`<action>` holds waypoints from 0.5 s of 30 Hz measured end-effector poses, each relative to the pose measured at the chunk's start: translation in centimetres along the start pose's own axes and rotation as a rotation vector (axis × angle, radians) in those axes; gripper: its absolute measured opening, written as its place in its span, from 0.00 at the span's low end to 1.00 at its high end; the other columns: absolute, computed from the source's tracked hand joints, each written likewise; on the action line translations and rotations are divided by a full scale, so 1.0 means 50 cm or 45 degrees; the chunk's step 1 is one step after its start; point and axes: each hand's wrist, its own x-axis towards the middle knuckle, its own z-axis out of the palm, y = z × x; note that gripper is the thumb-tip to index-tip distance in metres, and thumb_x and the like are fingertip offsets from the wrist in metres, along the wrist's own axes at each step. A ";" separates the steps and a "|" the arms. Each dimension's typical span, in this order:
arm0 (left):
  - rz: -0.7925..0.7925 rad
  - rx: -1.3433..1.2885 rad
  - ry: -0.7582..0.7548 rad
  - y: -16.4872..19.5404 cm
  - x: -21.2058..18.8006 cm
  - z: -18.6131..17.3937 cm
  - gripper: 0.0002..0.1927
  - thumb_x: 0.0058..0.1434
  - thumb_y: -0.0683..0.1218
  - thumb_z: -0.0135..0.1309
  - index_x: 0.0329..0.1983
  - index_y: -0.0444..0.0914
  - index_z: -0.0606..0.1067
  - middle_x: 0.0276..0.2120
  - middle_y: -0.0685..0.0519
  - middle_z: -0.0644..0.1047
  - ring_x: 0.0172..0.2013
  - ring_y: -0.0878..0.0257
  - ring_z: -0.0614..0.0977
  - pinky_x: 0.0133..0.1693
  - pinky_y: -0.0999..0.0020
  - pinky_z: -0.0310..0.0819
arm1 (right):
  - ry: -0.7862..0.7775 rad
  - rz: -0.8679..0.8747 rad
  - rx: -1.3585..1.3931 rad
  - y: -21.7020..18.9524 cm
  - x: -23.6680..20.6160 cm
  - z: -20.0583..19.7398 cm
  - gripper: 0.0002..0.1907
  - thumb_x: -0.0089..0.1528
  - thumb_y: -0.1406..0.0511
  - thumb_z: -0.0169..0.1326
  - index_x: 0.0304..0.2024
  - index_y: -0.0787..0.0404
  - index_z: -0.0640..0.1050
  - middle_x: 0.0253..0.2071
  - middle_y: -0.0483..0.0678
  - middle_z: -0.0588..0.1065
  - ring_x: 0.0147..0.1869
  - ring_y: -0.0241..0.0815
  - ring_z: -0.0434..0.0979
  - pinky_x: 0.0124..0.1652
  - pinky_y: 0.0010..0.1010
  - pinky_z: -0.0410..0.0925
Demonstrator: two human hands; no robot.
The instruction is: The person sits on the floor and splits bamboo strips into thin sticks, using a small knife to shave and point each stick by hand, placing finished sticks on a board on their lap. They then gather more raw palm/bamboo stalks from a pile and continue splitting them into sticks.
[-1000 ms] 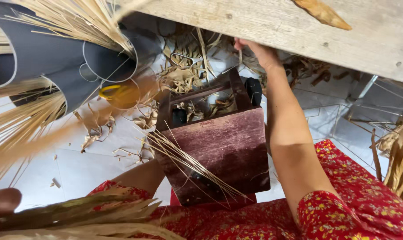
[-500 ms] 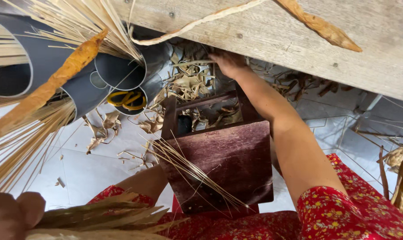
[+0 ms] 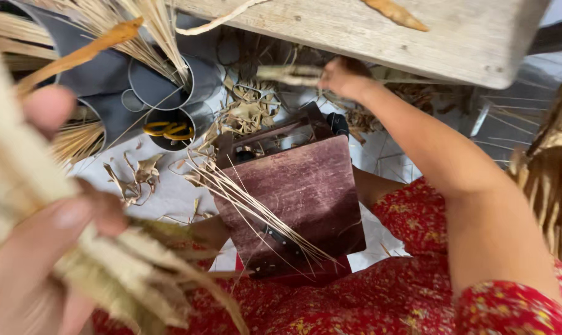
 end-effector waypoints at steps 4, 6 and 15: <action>0.207 -0.014 -0.125 0.016 0.004 0.041 0.35 0.64 0.32 0.50 0.75 0.34 0.58 0.65 0.44 0.73 0.42 0.60 0.80 0.44 0.62 0.80 | -0.179 -0.283 -0.710 -0.090 -0.187 -0.045 0.14 0.69 0.55 0.52 0.43 0.56 0.81 0.44 0.56 0.77 0.48 0.56 0.78 0.48 0.47 0.72; 0.271 -0.041 -0.192 0.011 0.003 0.036 0.35 0.62 0.31 0.50 0.73 0.34 0.58 0.63 0.43 0.73 0.44 0.61 0.81 0.46 0.63 0.81 | 0.021 -0.499 -0.582 -0.123 -0.296 -0.079 0.12 0.68 0.57 0.52 0.39 0.58 0.80 0.40 0.55 0.76 0.44 0.56 0.78 0.42 0.47 0.71; 0.022 -0.319 -0.365 -0.095 -0.048 0.123 0.27 0.59 0.35 0.57 0.64 0.31 0.70 0.57 0.46 0.78 0.39 0.59 0.84 0.41 0.65 0.82 | 0.459 -0.480 0.722 -0.268 -0.646 -0.175 0.20 0.71 0.55 0.48 0.57 0.63 0.75 0.37 0.49 0.75 0.40 0.42 0.73 0.40 0.36 0.69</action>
